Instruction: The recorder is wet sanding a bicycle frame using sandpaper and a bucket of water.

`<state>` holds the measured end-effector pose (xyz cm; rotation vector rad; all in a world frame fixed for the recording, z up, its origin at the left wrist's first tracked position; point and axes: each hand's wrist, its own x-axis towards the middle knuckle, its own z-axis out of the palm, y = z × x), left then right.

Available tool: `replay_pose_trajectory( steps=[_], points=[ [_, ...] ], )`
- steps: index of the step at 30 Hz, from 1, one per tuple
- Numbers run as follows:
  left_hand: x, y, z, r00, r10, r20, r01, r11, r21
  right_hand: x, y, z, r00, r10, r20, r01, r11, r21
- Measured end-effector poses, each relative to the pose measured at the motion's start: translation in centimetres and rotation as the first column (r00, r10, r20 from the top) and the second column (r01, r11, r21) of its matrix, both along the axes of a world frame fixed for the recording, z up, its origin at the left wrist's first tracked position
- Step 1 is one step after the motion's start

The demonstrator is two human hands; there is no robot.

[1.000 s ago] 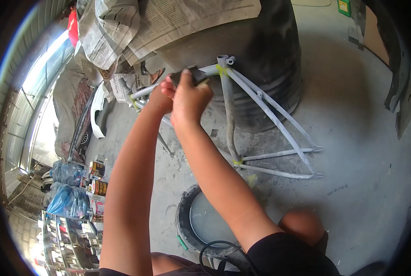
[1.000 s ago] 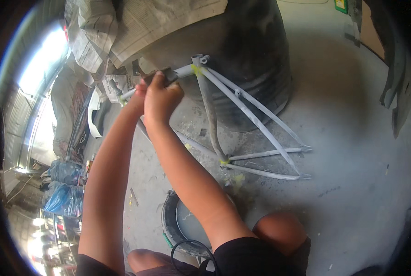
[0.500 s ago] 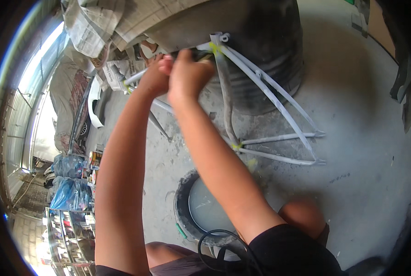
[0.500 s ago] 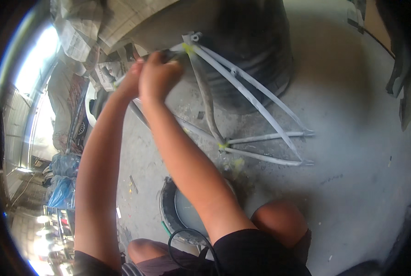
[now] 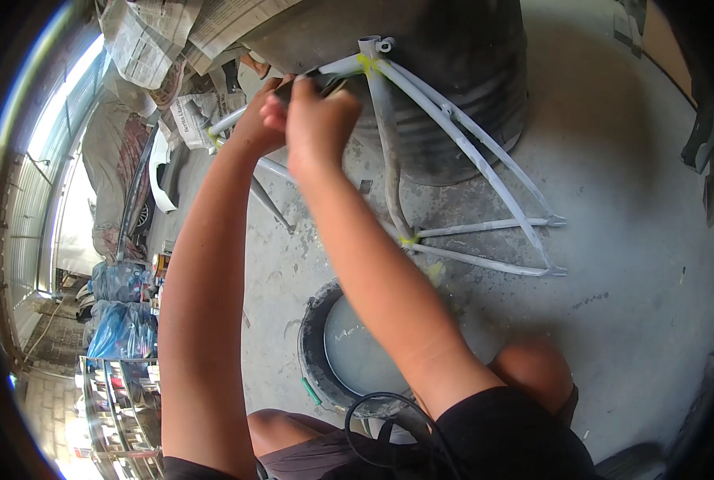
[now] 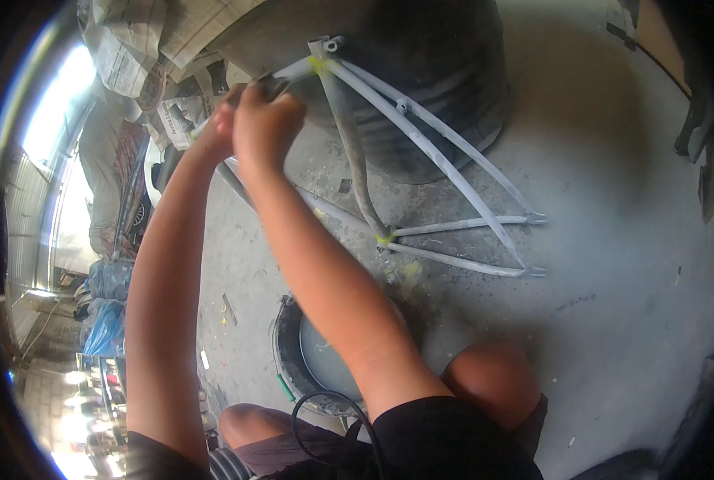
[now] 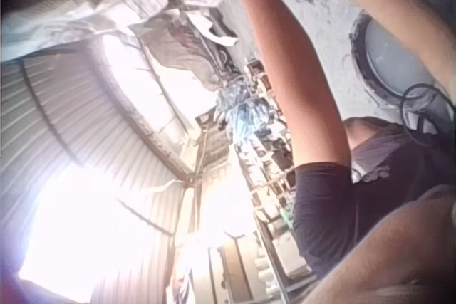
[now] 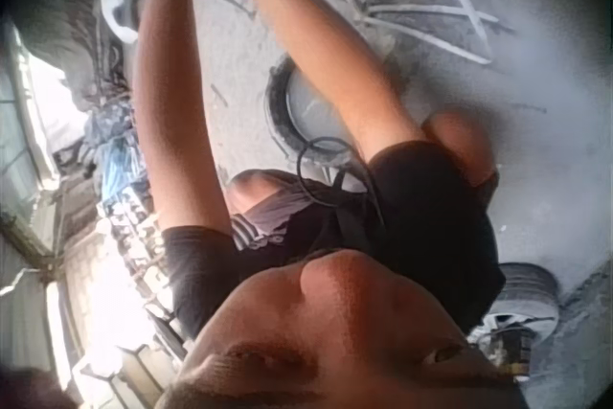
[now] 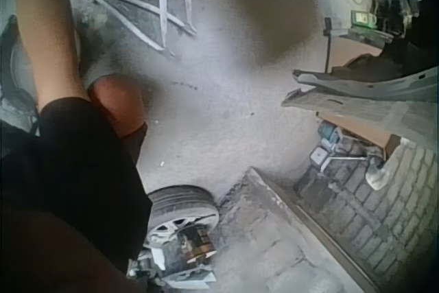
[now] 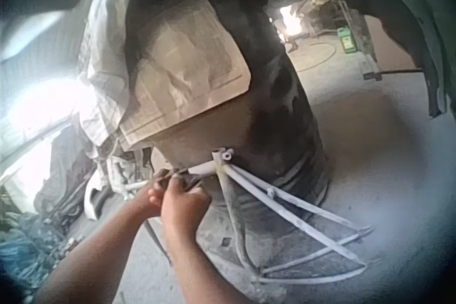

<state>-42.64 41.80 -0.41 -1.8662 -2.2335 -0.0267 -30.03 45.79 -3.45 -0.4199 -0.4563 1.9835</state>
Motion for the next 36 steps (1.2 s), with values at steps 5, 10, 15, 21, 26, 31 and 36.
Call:
replay_pose_trajectory(
  steps=[5,10,15,21,26,31,36],
  points=[
    [3.0,-0.1,0.3,0.990,0.138,0.012,-0.138,0.989,0.048,4.9,0.1,-1.8,0.964,-0.253,-0.082,0.203,0.901,-0.384],
    [3.5,0.4,0.1,0.984,0.177,-0.027,-0.176,0.984,0.029,4.1,3.0,0.6,0.962,-0.268,-0.057,0.198,0.825,-0.528],
    [2.6,-0.1,0.5,0.945,0.194,0.262,-0.192,0.981,-0.032,1.5,-0.9,1.3,0.993,-0.117,0.017,0.115,0.988,0.099],
    [3.6,0.5,0.0,0.978,0.207,-0.010,-0.207,0.978,0.027,5.1,2.7,-3.7,0.974,-0.226,-0.016,0.198,0.882,-0.428],
    [2.1,0.1,-0.9,0.973,0.231,0.003,-0.231,0.972,0.039,3.1,2.7,1.0,0.958,-0.288,0.009,0.255,0.833,-0.490],
    [1.5,0.4,-0.7,0.962,0.267,0.064,-0.264,0.963,-0.052,3.5,-0.7,2.3,0.995,-0.091,-0.051,0.088,0.994,-0.060],
    [3.4,0.2,-0.2,0.961,0.276,0.001,-0.276,0.961,-0.011,4.5,1.8,-1.5,0.977,-0.213,0.014,0.202,0.902,-0.383]
  ],
)
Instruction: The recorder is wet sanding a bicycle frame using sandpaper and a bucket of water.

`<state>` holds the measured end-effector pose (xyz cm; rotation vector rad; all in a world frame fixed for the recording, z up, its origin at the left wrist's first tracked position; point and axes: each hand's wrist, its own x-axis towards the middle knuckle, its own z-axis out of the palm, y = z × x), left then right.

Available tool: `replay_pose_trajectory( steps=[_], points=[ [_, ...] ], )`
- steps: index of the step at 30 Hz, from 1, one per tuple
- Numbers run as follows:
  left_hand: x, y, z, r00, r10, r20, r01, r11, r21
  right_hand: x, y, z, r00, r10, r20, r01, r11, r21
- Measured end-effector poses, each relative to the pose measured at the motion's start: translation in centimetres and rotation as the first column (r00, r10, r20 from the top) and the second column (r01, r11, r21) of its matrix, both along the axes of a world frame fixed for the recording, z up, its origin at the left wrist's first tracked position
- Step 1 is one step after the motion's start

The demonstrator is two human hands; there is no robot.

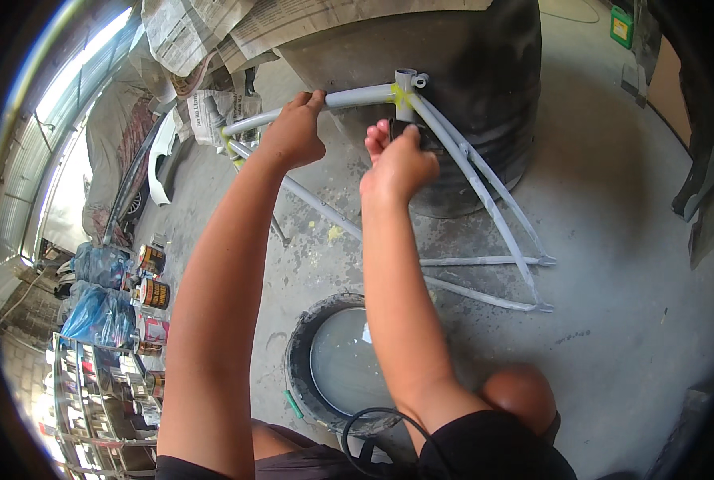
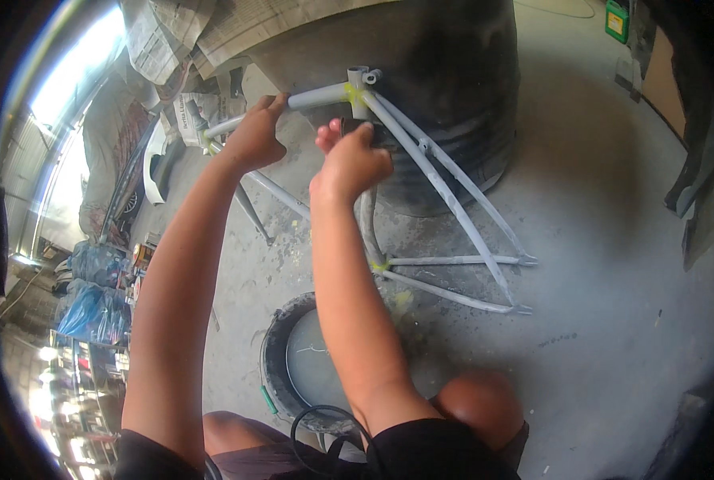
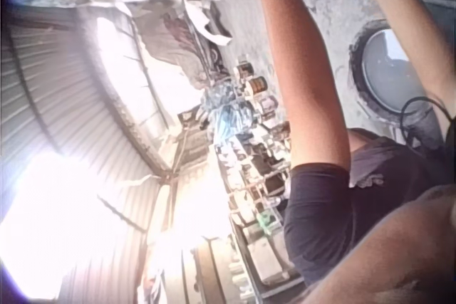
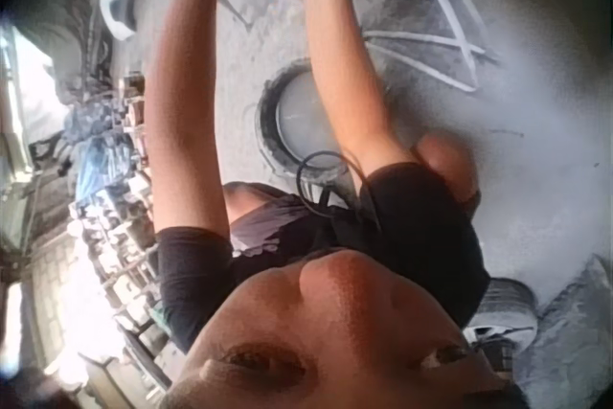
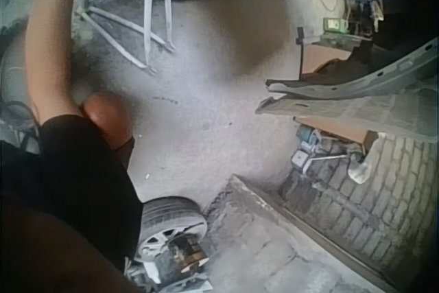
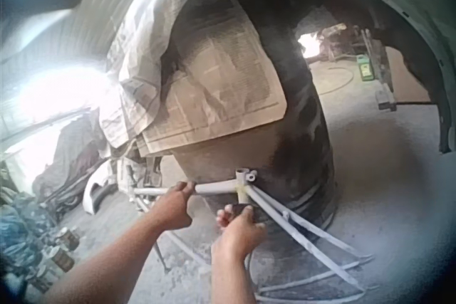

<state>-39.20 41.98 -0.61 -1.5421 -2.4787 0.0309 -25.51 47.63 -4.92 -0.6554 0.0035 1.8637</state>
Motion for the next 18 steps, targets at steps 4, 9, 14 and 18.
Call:
replay_pose_trajectory(
  steps=[4,9,14,18],
  points=[
    [-0.1,0.1,-0.3,0.999,-0.028,-0.025,0.029,0.999,0.043,0.3,0.9,3.3,1.000,-0.013,0.010,0.015,0.986,-0.169],
    [-0.2,-0.3,-0.4,0.999,-0.045,0.025,0.044,0.998,0.040,-0.2,-1.4,2.3,0.993,0.118,0.021,-0.119,0.944,0.308],
    [-0.2,-0.4,-0.4,0.999,-0.042,-0.029,0.044,0.997,0.059,-0.1,-1.4,-0.2,0.999,0.017,0.033,-0.018,1.000,0.017],
    [0.1,0.1,-0.1,0.999,-0.033,-0.004,0.033,0.998,0.046,0.2,0.7,0.5,1.000,-0.013,-0.006,0.013,0.999,0.036]
  ],
)
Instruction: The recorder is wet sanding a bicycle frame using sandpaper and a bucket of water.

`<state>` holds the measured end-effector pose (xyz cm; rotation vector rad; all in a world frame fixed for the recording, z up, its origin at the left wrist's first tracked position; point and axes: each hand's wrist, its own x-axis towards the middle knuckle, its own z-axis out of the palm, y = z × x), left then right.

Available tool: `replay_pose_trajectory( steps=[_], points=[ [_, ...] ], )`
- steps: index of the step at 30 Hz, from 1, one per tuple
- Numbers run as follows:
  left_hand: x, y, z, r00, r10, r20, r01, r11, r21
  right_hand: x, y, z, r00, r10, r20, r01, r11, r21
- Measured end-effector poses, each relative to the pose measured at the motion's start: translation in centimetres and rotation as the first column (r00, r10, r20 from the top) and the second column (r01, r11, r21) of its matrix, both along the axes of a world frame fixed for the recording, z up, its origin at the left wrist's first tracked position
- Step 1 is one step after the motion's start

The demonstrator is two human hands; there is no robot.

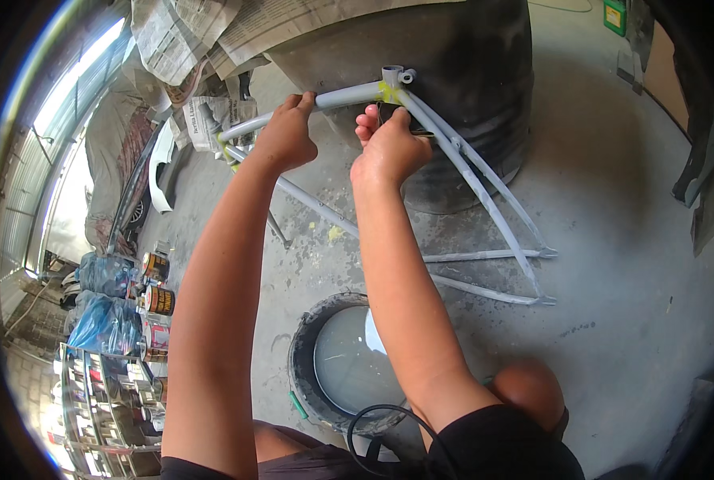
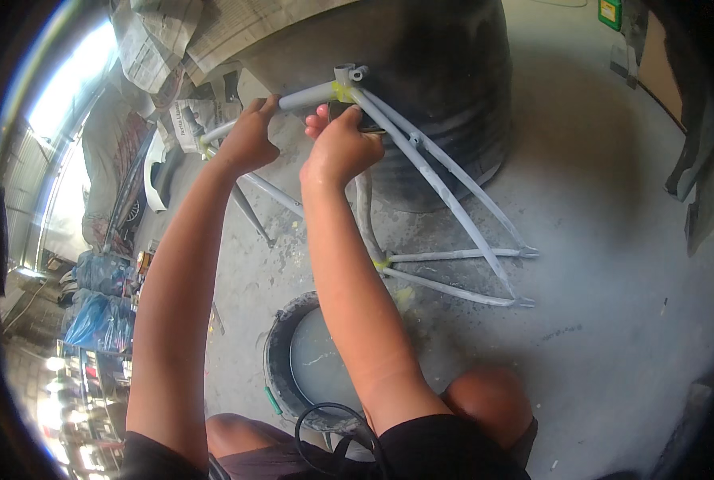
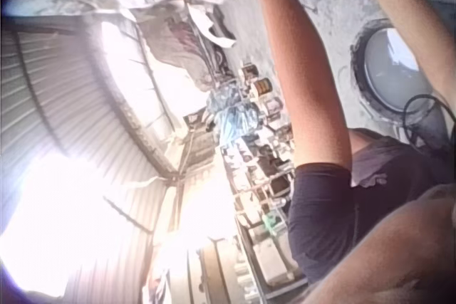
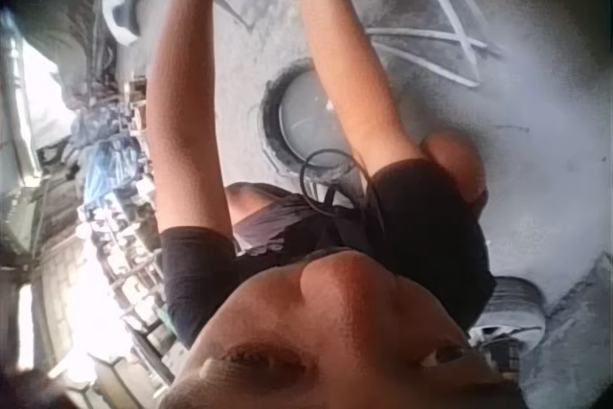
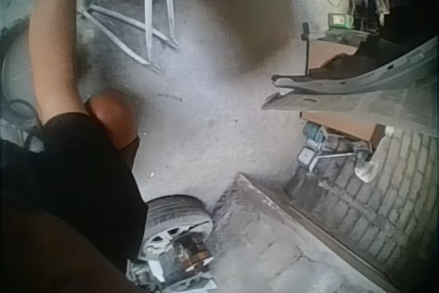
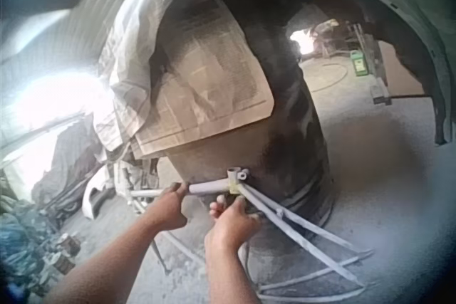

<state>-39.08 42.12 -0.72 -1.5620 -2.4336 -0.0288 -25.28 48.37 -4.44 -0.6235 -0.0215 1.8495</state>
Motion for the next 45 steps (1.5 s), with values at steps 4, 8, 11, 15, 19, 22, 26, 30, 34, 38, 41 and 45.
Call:
replay_pose_trajectory(
  steps=[4,8,11,15,19,22,26,30,34,38,41,45],
  points=[
    [0.1,-0.2,-0.1,1.000,0.011,-0.004,-0.011,1.000,0.004,-0.2,-0.4,1.0,1.000,-0.014,-0.022,0.012,0.997,-0.077],
    [-0.6,-0.2,-0.6,1.000,-0.023,-0.015,0.023,0.999,0.022,-1.1,-0.1,2.1,0.994,-0.056,-0.092,0.042,0.988,-0.149],
    [-1.8,0.3,0.1,1.000,-0.015,-0.022,0.013,0.996,-0.092,-1.7,-1.0,2.0,0.991,0.135,-0.002,-0.129,0.945,0.301],
    [-1.3,-0.4,-0.6,0.999,-0.049,0.011,0.049,0.998,-0.037,-1.8,-3.9,1.8,0.996,0.066,0.060,-0.081,0.952,0.295],
    [-0.2,-0.2,0.0,1.000,-0.013,0.002,0.013,1.000,0.013,0.0,-2.0,-1.2,0.999,-0.015,0.050,0.014,1.000,0.009],
    [0.0,-0.2,-0.2,1.000,0.010,0.004,-0.010,1.000,0.005,-0.7,0.0,-0.4,0.998,-0.043,0.034,0.045,0.997,-0.057],
    [0.0,-0.3,-0.4,1.000,0.001,0.014,0.000,1.000,-0.008,-1.7,-0.4,1.0,0.999,0.013,0.045,-0.018,0.993,0.112],
    [-0.6,-0.7,-0.4,0.999,-0.019,0.038,0.018,0.999,0.027,-2.0,-3.6,2.1,0.990,0.116,0.084,-0.136,0.946,0.296],
    [-0.5,-0.4,-0.3,1.000,-0.001,-0.001,0.001,1.000,0.003,0.3,-2.2,-0.8,0.997,-0.019,0.080,0.018,1.000,0.006],
    [0.1,0.2,-0.2,1.000,0.010,0.016,-0.010,1.000,0.001,-1.0,0.5,-0.1,0.997,-0.066,0.027,0.067,0.996,-0.051],
    [-0.5,-0.5,-0.5,1.000,-0.003,0.005,0.003,0.999,0.032,-1.3,-0.8,0.8,0.996,0.065,0.058,-0.072,0.990,0.123],
    [-0.7,-0.4,-0.4,0.999,-0.018,0.029,0.017,0.999,0.033,-0.5,-2.9,0.5,0.992,0.089,0.094,-0.109,0.966,0.233]
  ],
)
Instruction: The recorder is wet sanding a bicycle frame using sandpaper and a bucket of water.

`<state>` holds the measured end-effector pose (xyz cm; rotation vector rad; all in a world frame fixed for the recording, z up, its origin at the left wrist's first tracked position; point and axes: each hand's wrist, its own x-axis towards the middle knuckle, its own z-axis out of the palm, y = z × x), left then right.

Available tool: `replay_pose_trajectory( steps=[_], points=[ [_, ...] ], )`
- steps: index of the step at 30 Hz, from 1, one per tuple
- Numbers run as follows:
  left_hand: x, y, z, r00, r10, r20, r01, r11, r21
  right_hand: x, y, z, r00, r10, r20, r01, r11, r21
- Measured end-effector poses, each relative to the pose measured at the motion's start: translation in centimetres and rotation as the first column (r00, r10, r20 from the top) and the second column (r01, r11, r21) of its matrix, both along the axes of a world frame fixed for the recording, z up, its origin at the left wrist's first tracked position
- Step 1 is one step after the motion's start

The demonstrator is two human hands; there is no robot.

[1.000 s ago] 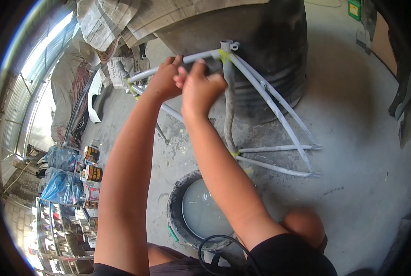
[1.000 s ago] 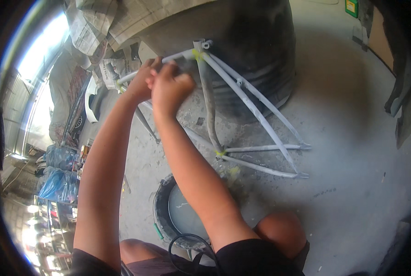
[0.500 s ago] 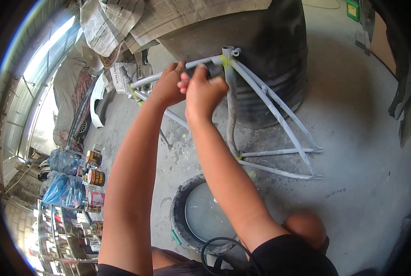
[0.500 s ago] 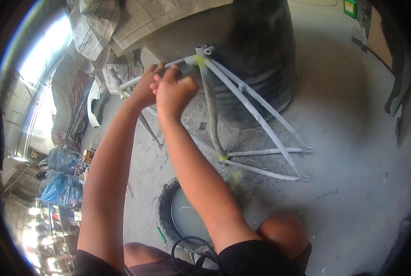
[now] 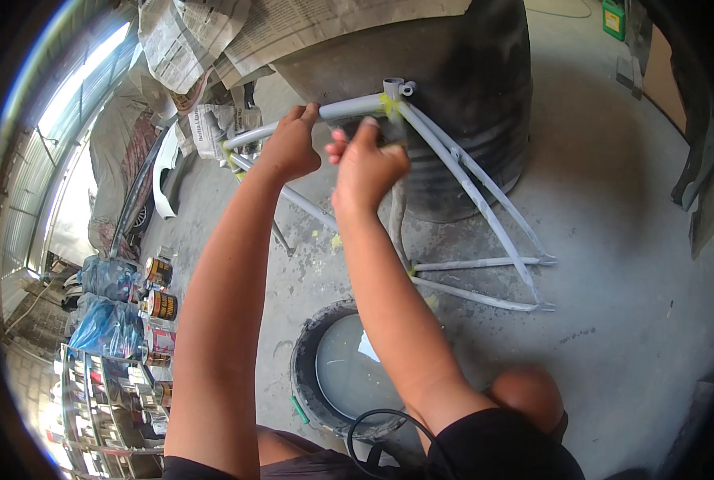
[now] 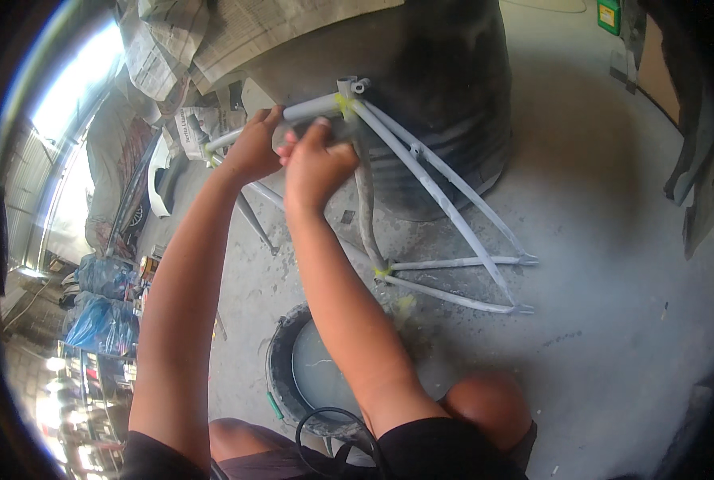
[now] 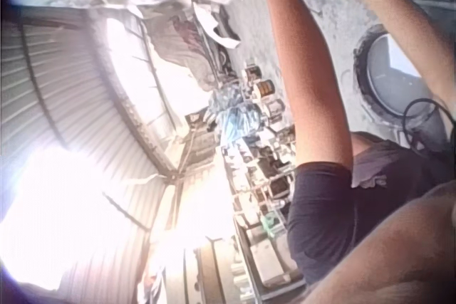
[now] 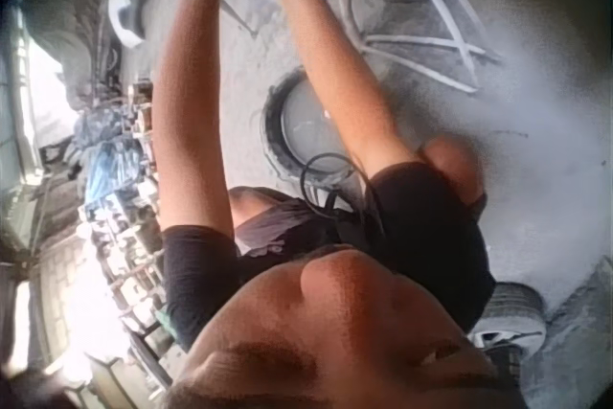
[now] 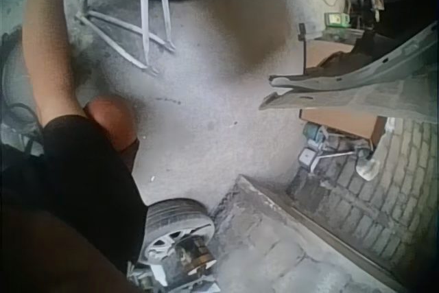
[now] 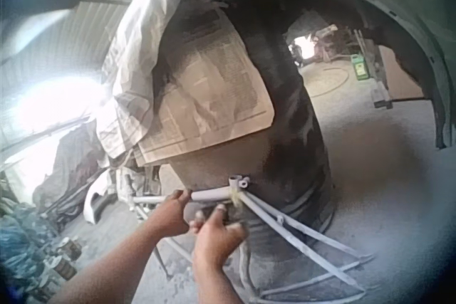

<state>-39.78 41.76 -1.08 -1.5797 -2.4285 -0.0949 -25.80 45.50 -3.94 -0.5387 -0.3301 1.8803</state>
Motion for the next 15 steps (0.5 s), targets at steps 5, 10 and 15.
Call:
replay_pose_trajectory(
  steps=[5,10,15],
  points=[
    [1.0,0.5,0.1,1.000,0.013,-0.008,-0.013,1.000,-0.028,0.3,3.1,-1.0,0.989,-0.144,-0.035,0.130,0.957,-0.261],
    [-0.1,0.0,-0.2,1.000,-0.007,0.008,0.007,1.000,0.019,-1.0,0.8,0.5,0.999,-0.035,-0.005,0.035,0.998,-0.049],
    [0.4,0.0,0.2,1.000,0.020,-0.016,-0.020,1.000,-0.007,0.6,0.3,-0.6,0.995,-0.103,0.006,0.103,0.974,-0.202]
  ],
)
